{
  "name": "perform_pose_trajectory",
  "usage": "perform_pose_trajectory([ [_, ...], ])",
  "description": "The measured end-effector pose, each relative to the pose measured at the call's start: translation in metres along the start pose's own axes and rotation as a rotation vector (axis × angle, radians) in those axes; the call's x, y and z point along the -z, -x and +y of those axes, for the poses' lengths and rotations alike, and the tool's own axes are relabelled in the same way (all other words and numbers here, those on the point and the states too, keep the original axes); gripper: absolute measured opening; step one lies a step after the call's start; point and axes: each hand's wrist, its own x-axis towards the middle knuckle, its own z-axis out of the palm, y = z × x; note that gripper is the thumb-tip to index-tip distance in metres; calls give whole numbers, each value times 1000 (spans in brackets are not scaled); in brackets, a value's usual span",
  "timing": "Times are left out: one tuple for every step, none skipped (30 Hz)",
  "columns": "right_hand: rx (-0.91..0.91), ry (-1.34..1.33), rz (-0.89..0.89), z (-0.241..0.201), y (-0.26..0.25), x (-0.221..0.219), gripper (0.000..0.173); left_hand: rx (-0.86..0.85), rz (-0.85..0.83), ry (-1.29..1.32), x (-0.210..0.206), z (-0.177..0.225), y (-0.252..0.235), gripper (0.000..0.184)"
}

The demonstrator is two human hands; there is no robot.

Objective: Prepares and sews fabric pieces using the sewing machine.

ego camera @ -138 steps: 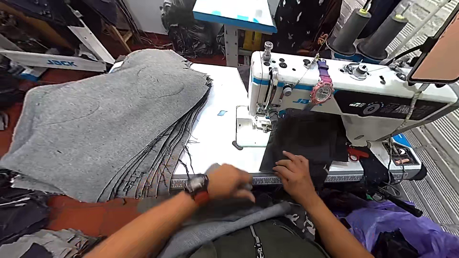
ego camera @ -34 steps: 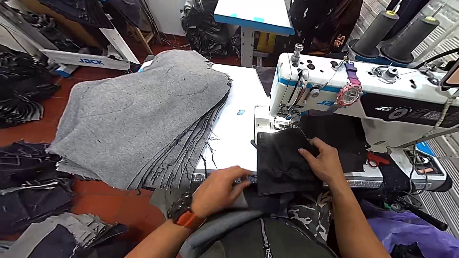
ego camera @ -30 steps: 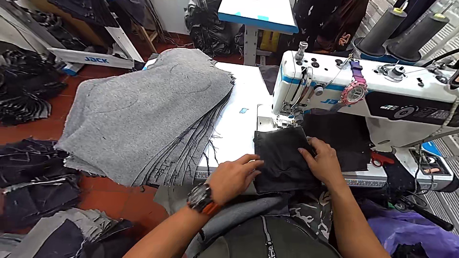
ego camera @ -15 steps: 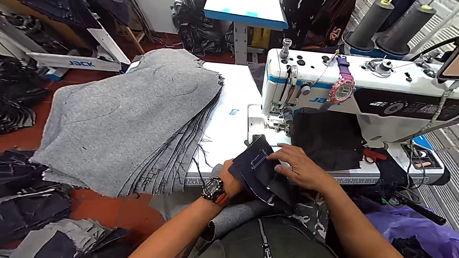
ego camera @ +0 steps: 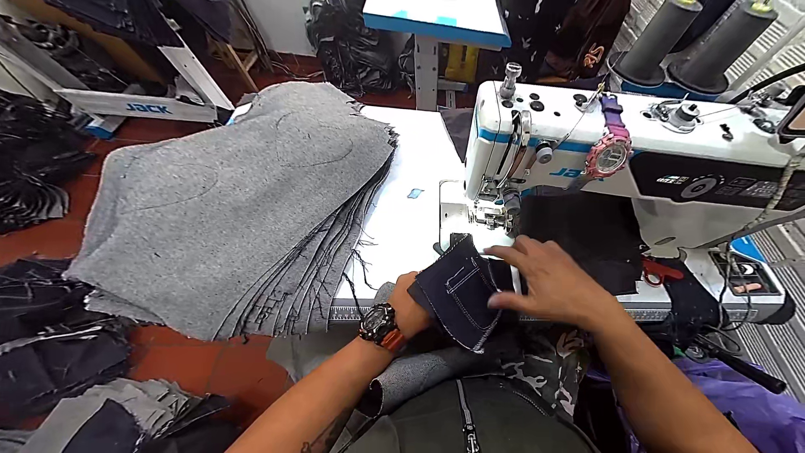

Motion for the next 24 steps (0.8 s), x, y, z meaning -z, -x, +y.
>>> perform_pose_trajectory([
  [39,5,1,-11,3,-2,93,-14,25,-14,-2,0,1,14],
  [66,6,-2,-17,5,-6,85,-12,65,-6,-5,0,2,15],
  [69,1,28,-18,6,-11,71,5,79,19,-4,1,2,16],
  [40,11,92,-15,7,-14,59,53,71,85,-2,2,1,18],
  [-16,59,168,-9,9,-15,53,113,59,165,0,3,0,22],
  [-95,136,215,-2,12,-13,51,148,41,189,3,4,-2,27],
  [-184,215,217,2,15,-10,52,167,8,164,6,5,-4,34],
  [-251,267,187,3,17,-6,52,182,-29,135,9,7,-7,39],
  [-266,278,149,2,19,-4,50,183,-53,96,11,9,-8,41],
  [-208,252,139,0,20,-4,43,169,-56,53,11,11,-9,38],
  [-119,204,129,-3,17,-6,36,137,-29,8,9,11,-10,32],
  [-31,130,103,-6,11,-8,32,107,2,-13,5,9,-11,27],
  [35,22,59,-9,4,-10,35,88,24,-32,1,8,-11,26],
  [57,-103,-4,-10,-6,-13,42,88,15,-60,-1,7,-11,28],
  [63,-207,-32,-9,-16,-21,47,80,8,-81,-3,5,-9,29],
  [75,-294,1,-4,-25,-35,49,49,19,-90,-5,2,-7,27],
  [84,-366,45,0,-31,-50,51,40,-14,-61,-2,0,-5,26],
  [92,-419,82,4,-35,-65,54,43,-86,-25,6,-1,-5,27],
  [100,-460,144,5,-36,-77,58,27,-157,3,14,-5,-6,33],
  [104,-497,229,6,-37,-86,61,-37,-171,18,18,-13,-5,36],
  [89,-535,307,6,-37,-90,65,-133,-128,21,18,-22,0,35],
  [63,-583,371,7,-36,-92,67,-216,-97,6,19,-28,5,34],
  [32,-626,409,9,-36,-93,66,-252,-116,-31,24,-30,12,37],
  [1,-668,417,10,-35,-93,62,-251,-186,-82,32,-30,19,45],
])
